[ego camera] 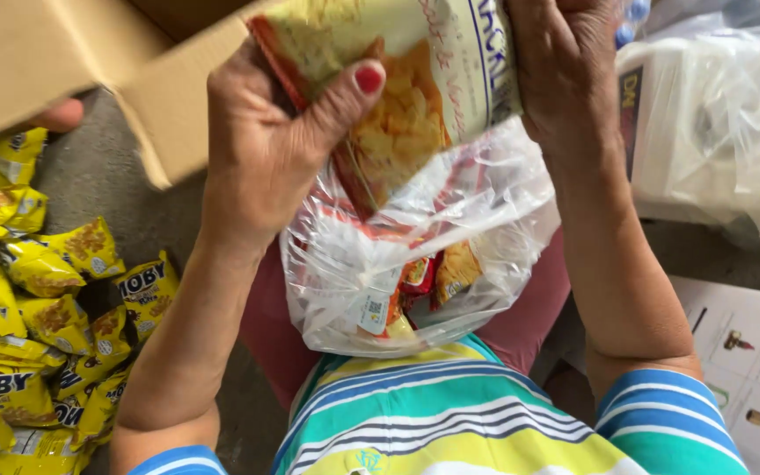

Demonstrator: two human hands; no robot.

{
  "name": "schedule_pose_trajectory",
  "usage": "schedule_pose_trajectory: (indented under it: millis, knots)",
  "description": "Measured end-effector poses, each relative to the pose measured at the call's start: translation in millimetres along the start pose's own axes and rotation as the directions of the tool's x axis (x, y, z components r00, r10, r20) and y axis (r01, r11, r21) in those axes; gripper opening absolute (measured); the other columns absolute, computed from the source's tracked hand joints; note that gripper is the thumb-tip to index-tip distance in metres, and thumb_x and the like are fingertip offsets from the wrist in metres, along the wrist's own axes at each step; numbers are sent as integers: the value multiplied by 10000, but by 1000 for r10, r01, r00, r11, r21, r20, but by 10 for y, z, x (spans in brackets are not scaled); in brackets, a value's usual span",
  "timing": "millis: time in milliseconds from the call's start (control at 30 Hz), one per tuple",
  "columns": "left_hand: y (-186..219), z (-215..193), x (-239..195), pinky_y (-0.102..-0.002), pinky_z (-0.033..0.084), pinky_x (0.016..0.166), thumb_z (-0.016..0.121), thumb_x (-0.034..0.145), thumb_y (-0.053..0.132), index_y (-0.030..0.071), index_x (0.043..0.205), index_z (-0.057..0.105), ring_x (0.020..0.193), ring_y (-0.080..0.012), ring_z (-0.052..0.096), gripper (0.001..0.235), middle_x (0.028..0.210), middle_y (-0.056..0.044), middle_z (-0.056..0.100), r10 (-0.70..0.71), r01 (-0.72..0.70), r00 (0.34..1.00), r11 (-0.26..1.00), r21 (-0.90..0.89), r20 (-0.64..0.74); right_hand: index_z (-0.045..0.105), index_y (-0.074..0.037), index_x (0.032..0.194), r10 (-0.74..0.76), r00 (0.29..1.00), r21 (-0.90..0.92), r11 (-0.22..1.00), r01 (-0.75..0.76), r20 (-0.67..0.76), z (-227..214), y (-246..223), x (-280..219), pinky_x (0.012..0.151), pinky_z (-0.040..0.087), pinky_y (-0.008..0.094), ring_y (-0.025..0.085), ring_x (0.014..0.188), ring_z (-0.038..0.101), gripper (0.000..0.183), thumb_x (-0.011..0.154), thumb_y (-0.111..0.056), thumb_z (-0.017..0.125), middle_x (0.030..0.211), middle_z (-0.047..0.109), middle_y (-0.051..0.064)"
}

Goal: Packing various snack bags from a cardboard box into a clear plastic bag.

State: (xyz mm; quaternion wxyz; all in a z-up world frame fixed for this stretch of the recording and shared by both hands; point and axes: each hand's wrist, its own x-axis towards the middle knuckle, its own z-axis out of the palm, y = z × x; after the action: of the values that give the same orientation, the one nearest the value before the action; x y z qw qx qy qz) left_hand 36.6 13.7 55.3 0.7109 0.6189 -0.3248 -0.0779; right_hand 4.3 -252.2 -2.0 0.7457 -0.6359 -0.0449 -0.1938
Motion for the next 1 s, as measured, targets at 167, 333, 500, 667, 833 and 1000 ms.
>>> schedule_pose_trajectory:
  millis: [167,333,500,667,833,1000]
  knots:
    - [61,326,-423,-246,591,959,733,1092,207,17,1251,669,1032,-64,688,256,1128,-26,758,-133,135,990,990,-38,55,659,9,1041,-85,996,-366,927,85,17,5,-482,-403,611,309,192,17,715,440,279,1269,-124,568,820,586,-53]
    - [183,637,-850,-262,578,925,711,1016,203,25,1263,613,1043,-77,643,319,1103,-22,709,-480,518,854,820,-243,199,671,8,1172,101,995,-311,945,-98,-9,-173,-589,-934,651,365,156,-3,744,493,145,1218,-84,568,882,614,-51]
    - [134,734,-1088,-282,585,906,696,1009,244,28,1253,609,1023,-100,667,338,1096,-59,748,-563,625,775,751,-213,288,690,-3,1157,256,962,-190,953,-234,97,-351,-306,-1391,537,377,117,-30,626,507,180,1133,-129,564,839,641,-53]
    - [-27,619,-1080,-410,514,1084,806,937,251,48,1296,609,1312,-346,622,458,1521,-240,527,-235,138,952,901,411,196,659,40,1174,289,955,-233,926,-297,-70,-290,-39,-1552,820,466,192,45,913,563,188,1166,-98,532,1013,640,11]
    - [-47,520,-853,-484,391,1194,895,780,298,54,1496,475,1420,-408,459,865,1611,-248,346,-111,-30,980,740,671,166,617,3,1174,180,984,-161,971,-177,4,-95,-191,-1228,1120,492,303,180,1259,636,172,1145,-106,487,1351,682,115]
    - [-170,466,-809,-491,332,1265,896,776,248,61,1581,357,1510,-414,389,987,1643,-223,323,-38,-85,988,683,725,151,630,-36,1229,-33,988,-596,794,116,148,67,-6,-1053,1224,470,387,341,1477,545,150,1093,-19,571,1562,511,187]
